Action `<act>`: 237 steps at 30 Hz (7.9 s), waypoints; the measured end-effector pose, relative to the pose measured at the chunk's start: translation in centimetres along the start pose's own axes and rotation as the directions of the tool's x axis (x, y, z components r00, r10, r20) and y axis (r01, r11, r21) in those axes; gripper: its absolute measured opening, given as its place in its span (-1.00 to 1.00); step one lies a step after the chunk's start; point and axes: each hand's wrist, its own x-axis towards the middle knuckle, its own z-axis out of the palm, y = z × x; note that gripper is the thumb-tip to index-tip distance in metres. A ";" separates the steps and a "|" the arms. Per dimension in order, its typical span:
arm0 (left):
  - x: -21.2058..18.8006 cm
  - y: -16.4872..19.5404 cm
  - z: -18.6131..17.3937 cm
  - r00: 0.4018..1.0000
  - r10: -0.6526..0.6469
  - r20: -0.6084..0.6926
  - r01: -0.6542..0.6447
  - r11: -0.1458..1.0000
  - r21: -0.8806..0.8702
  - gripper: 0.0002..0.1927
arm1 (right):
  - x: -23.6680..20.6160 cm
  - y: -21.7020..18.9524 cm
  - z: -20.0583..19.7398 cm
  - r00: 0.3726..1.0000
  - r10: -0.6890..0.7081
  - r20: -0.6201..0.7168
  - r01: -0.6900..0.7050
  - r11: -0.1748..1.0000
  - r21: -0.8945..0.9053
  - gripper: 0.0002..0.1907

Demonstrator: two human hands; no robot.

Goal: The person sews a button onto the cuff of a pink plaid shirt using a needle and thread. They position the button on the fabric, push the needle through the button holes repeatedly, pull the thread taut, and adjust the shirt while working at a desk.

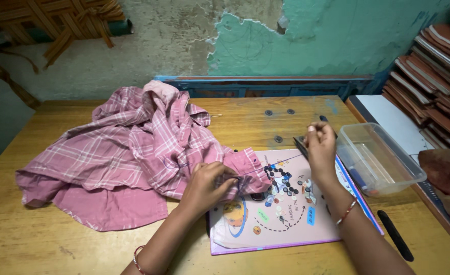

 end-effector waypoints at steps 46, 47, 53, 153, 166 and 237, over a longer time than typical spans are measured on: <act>-0.1 0.8 -1.1 0.936 0.352 -0.034 -0.346 0.932 0.107 -0.86 | -5.0 -7.7 4.4 0.909 0.007 0.416 0.277 0.737 -0.617 -0.82; -0.2 0.8 -1.0 0.938 0.346 -0.030 -0.341 0.934 0.104 -0.86 | -5.1 -7.6 4.5 0.897 0.022 0.442 0.260 0.782 -0.567 -0.77; -0.2 0.2 -0.5 0.947 0.318 -0.037 -0.314 0.945 0.095 -0.84 | -6.8 -5.4 6.0 0.635 -0.081 0.768 0.361 0.910 -0.203 -0.72; 0.4 -5.4 4.8 0.941 -0.305 0.148 0.298 0.536 -0.790 -0.38 | -12.7 -10.8 11.2 0.344 -0.085 0.935 0.246 0.969 -0.003 -0.82; -0.9 -4.1 5.1 0.865 -0.445 0.233 0.435 0.430 -0.791 -0.47 | -10.5 -3.3 7.3 0.855 0.113 0.506 -0.009 0.979 -0.203 -0.81; -1.3 -3.0 5.4 0.960 -0.270 0.074 0.264 0.789 -0.554 -0.55 | -9.1 -6.9 6.4 0.793 -0.140 0.593 0.504 0.698 -0.509 -0.85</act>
